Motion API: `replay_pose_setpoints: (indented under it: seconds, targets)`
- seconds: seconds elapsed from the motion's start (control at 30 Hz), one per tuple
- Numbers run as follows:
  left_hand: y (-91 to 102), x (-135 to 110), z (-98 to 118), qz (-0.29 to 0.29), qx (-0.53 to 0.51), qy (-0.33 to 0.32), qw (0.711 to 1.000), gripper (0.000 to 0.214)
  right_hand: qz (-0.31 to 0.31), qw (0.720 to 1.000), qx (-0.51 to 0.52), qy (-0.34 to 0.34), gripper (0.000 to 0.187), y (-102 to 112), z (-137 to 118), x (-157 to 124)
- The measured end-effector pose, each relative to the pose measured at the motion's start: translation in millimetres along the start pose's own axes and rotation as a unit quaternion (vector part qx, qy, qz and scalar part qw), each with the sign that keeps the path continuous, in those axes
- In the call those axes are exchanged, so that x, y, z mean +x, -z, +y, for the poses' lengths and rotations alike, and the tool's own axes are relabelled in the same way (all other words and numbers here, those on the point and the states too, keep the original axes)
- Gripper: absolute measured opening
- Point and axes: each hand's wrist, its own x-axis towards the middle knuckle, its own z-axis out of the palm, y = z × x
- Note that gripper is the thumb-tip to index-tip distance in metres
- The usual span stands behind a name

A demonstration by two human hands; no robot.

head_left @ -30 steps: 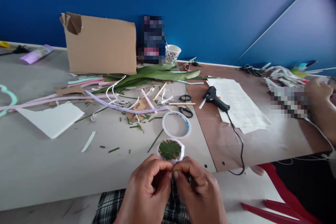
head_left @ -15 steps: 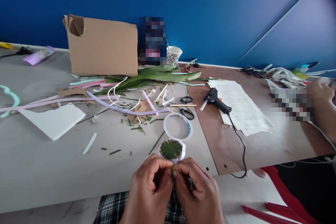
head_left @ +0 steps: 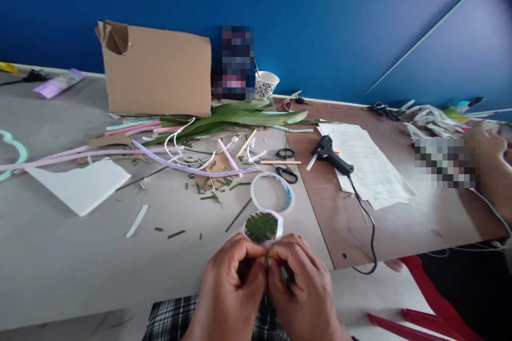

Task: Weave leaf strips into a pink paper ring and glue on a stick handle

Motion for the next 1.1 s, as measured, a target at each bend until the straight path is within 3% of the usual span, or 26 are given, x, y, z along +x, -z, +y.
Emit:
replay_pose_setpoints:
  seconds: [0.23,0.5,0.83,1.1]
  targets:
    - [1.5,2,6,0.006,-0.007,0.038,0.999,0.014,0.003,1.000,0.012,-0.007,0.018,-2,-2,-2]
    - [-0.1,1,-2,-0.005,0.012,-0.002,1.000,0.015,0.008,1.000,-0.002,-0.018,0.018,-3,-2,-3]
    - [2.3,2,-2,-0.010,-0.019,0.014,1.000,0.015,0.006,1.000,0.015,-0.026,0.018,-3,-2,-1]
    - [0.6,-1,-6,0.011,0.084,-0.089,0.992,0.020,-0.018,0.997,0.040,-0.068,0.017,2,-3,-1]
